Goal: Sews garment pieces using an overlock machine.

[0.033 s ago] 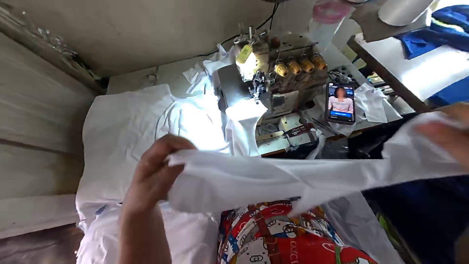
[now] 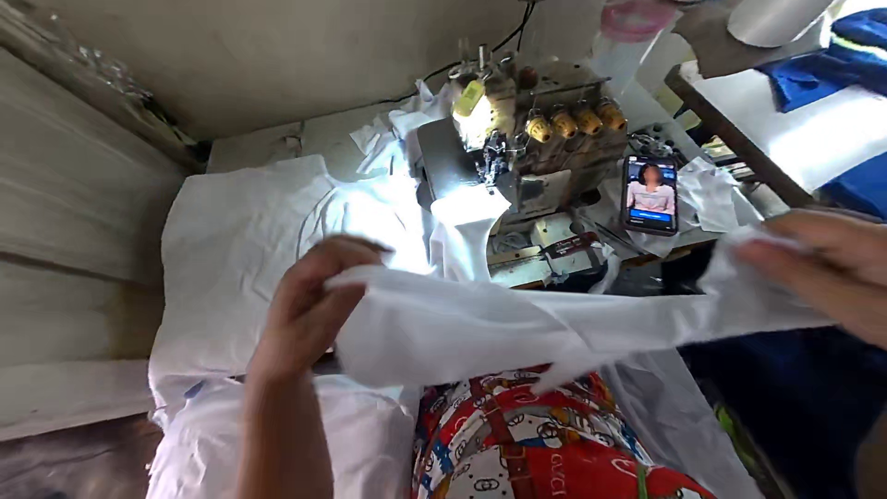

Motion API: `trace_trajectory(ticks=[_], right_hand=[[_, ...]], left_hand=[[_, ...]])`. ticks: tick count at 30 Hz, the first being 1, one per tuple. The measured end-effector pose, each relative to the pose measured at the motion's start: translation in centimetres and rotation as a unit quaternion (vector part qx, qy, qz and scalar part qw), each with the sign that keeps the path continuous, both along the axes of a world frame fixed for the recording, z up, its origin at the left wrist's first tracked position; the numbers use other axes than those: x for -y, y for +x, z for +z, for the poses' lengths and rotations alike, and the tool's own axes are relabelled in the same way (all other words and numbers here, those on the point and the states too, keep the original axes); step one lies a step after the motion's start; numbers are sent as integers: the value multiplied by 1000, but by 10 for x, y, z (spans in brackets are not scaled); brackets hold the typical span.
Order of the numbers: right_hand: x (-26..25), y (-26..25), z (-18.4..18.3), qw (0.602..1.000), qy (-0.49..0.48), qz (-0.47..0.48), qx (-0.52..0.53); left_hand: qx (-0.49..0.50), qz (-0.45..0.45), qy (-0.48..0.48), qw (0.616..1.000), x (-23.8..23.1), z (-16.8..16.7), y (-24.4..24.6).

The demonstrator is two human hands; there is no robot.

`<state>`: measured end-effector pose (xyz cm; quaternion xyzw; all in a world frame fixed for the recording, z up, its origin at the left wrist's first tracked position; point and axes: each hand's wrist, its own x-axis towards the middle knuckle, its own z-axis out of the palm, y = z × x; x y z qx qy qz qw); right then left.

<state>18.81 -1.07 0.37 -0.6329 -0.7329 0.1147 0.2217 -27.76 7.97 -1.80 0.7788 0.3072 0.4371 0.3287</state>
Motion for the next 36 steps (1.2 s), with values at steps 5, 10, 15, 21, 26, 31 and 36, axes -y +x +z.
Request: trace_trajectory(ticks=[5, 10, 15, 21, 26, 31, 36], right_hand=[[-31, -27, -42, 988, -99, 112, 28], [-50, -113, -54, 956, -11, 205, -209], [-57, -135, -64, 881, 21, 282, -380], [-43, -70, -34, 850, 100, 71, -512], [-65, -56, -61, 719, 61, 152, -675], [-92, -86, -81, 636, 1, 216, -741], [-105, -107, -92, 673, -12, 118, -730]], left_hand=[[-29, 46, 8, 999, -15, -10, 56], [-23, -98, 18, 995, -9, -3, 125], [67, -109, -49, 991, -3, -21, 140], [-4, -257, -297, 920, 47, -121, 110], [60, -172, -245, 952, 48, -63, 28], [109, -86, -125, 982, 33, 15, -22], [-182, 296, -13, 937, -37, 33, -39]])
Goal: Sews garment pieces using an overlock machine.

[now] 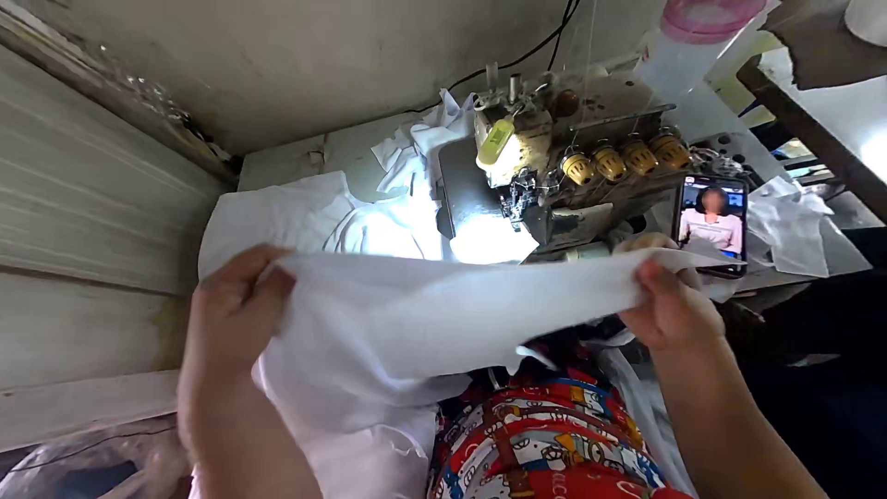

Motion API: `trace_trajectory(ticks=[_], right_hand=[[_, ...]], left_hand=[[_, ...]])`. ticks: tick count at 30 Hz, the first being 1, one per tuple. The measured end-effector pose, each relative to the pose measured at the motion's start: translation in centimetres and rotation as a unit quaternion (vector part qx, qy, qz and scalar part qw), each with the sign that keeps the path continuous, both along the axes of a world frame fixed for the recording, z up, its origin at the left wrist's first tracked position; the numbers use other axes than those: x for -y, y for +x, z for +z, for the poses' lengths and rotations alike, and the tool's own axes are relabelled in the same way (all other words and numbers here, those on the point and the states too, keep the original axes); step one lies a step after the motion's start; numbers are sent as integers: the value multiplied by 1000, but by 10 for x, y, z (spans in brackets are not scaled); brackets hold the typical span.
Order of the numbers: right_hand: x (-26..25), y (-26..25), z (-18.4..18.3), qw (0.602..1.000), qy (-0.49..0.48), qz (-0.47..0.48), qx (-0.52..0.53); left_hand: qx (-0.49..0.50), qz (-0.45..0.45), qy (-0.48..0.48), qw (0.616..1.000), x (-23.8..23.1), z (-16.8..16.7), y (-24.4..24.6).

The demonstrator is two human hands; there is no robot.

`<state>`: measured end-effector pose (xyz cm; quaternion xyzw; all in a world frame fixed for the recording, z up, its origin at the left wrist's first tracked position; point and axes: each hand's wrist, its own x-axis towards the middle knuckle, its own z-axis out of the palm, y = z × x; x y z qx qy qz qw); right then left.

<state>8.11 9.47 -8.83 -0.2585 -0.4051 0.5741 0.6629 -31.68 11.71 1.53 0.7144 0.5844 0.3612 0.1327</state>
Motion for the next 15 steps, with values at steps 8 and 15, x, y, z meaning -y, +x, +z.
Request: trace_trajectory(ticks=[8, 15], right_hand=[[-1, -25, -15, 982, -26, -88, 163], [-4, -9, -20, 968, 52, -33, 243]], left_hand=[[-39, -92, 62, 993, -66, -91, 155], [36, -135, 55, 989, -67, -114, 191]])
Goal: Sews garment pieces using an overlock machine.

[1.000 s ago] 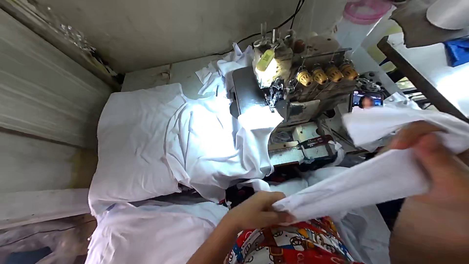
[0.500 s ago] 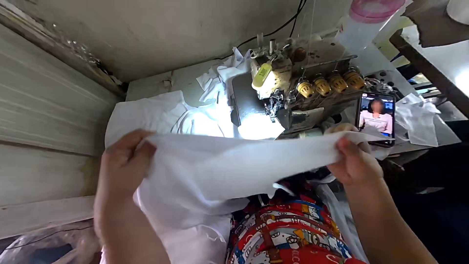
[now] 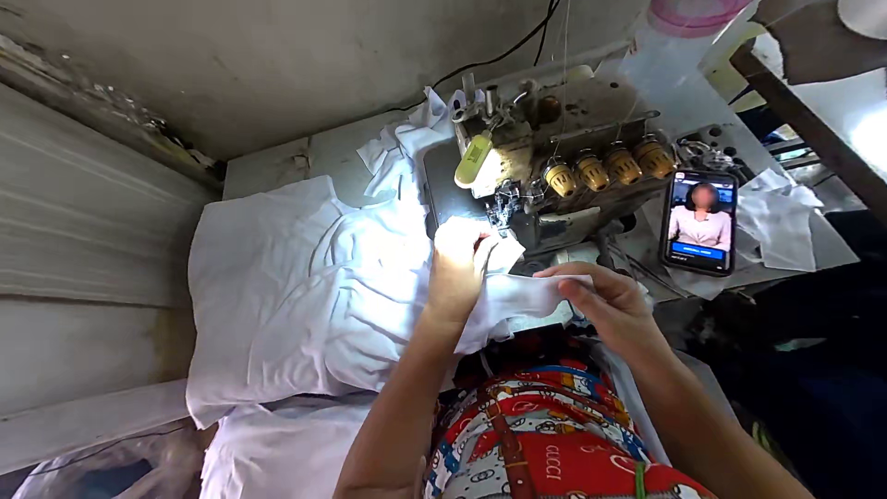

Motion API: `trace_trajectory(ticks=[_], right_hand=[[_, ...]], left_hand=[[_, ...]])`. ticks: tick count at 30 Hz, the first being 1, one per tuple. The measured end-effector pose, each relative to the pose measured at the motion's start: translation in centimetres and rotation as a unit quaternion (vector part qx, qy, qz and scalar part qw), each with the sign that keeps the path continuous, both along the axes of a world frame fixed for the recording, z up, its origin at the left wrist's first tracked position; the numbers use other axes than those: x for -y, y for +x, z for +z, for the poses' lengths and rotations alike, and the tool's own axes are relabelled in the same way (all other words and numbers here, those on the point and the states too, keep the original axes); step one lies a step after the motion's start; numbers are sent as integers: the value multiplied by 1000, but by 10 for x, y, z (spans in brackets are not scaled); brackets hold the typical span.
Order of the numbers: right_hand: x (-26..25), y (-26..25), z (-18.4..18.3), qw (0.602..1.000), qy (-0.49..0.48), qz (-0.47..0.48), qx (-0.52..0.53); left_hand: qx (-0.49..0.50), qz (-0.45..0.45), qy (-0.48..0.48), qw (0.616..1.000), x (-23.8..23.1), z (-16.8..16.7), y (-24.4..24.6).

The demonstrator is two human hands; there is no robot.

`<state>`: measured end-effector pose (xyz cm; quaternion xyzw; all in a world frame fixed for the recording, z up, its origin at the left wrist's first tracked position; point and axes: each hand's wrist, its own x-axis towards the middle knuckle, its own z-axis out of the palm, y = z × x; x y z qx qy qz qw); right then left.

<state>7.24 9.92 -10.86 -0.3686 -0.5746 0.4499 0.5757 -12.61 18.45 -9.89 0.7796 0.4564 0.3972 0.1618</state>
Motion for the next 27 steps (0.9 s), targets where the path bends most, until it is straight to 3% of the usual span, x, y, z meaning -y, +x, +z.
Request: trace_trajectory(ticks=[7, 12, 17, 19, 23, 27], right_hand=[[3, -18, 11, 997, -7, 77, -10], [8, -39, 18, 985, 58, 155, 50], [6, -57, 26, 960, 159, 219, 71], [1, -61, 25, 967, 167, 183, 62], [-14, -61, 8, 992, 108, 13, 63], [-18, -62, 1, 999, -46, -13, 11]], left_hand=[[-26, -7, -64, 998, 5, 19, -12], [53, -47, -240, 968, 14, 37, -32], [114, -65, -345, 930, 23, 42, -46], [161, -65, -384, 907, 31, 48, -45], [235, -89, -379, 891, 53, 45, -43], [254, -143, -342, 894, 64, 34, -50]])
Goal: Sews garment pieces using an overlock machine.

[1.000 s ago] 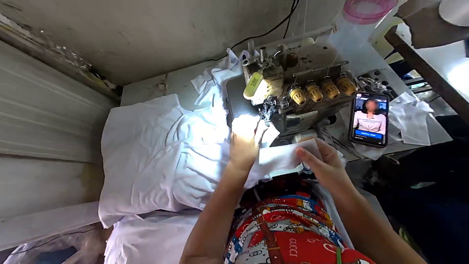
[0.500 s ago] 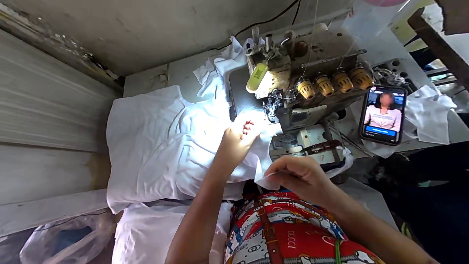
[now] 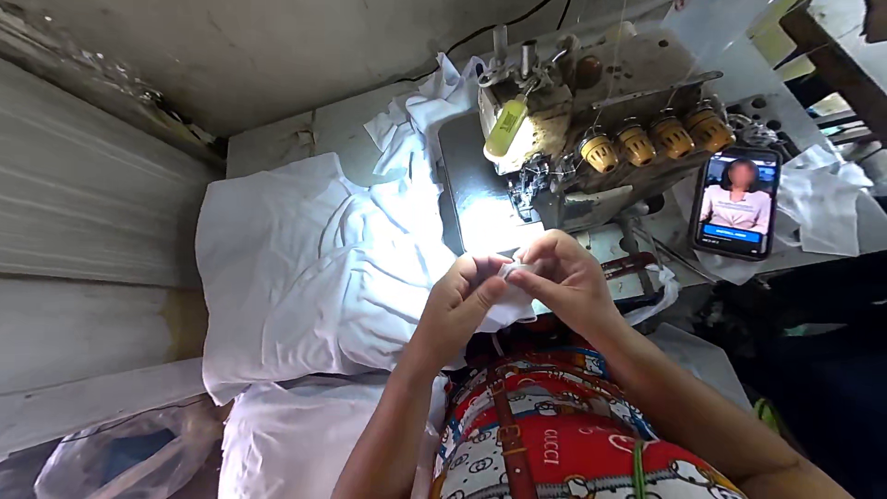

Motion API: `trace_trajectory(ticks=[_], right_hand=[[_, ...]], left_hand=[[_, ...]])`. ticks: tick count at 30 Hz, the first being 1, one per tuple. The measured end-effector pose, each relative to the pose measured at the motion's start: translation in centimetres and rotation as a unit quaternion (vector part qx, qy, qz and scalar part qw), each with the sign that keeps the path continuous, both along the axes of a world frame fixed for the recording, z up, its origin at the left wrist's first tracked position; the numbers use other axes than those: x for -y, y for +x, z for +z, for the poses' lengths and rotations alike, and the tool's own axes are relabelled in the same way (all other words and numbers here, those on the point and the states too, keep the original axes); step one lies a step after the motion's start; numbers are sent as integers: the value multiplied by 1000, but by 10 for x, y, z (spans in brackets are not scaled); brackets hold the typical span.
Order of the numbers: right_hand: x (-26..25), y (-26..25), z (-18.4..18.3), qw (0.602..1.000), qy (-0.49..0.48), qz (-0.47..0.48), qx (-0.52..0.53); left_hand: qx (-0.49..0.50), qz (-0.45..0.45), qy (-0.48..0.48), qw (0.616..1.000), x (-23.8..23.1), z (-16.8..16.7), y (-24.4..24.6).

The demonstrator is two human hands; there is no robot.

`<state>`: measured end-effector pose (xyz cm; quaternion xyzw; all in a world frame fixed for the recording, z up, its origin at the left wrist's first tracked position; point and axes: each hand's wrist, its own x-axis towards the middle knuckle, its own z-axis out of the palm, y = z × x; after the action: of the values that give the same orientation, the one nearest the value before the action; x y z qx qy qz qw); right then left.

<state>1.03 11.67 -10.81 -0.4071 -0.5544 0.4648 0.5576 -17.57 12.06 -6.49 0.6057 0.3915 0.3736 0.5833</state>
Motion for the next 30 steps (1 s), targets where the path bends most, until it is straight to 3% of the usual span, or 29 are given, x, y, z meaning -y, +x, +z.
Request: trace_trajectory(ticks=[2, 5, 10, 19, 25, 30], right_hand=[[2, 1, 3, 995, -80, 51, -14], [5, 1, 5, 986, -110, 110, -52], [4, 0, 3, 993, -68, 79, -59], [7, 3, 10, 999, -19, 28, 4], [7, 5, 13, 999, -20, 28, 20], [11, -6, 19, 993, 66, 47, 88]], left_hand=[[16, -9, 14, 1000, 3, -3, -2], [2, 29, 39, 999, 5, 0, -3], [-16, 111, 74, 991, 4, -4, -7], [48, 133, 34, 989, 0, -10, -7], [-23, 166, 61, 984, -2, -16, -8], [-25, 176, 30, 984, 6, -7, -12]])
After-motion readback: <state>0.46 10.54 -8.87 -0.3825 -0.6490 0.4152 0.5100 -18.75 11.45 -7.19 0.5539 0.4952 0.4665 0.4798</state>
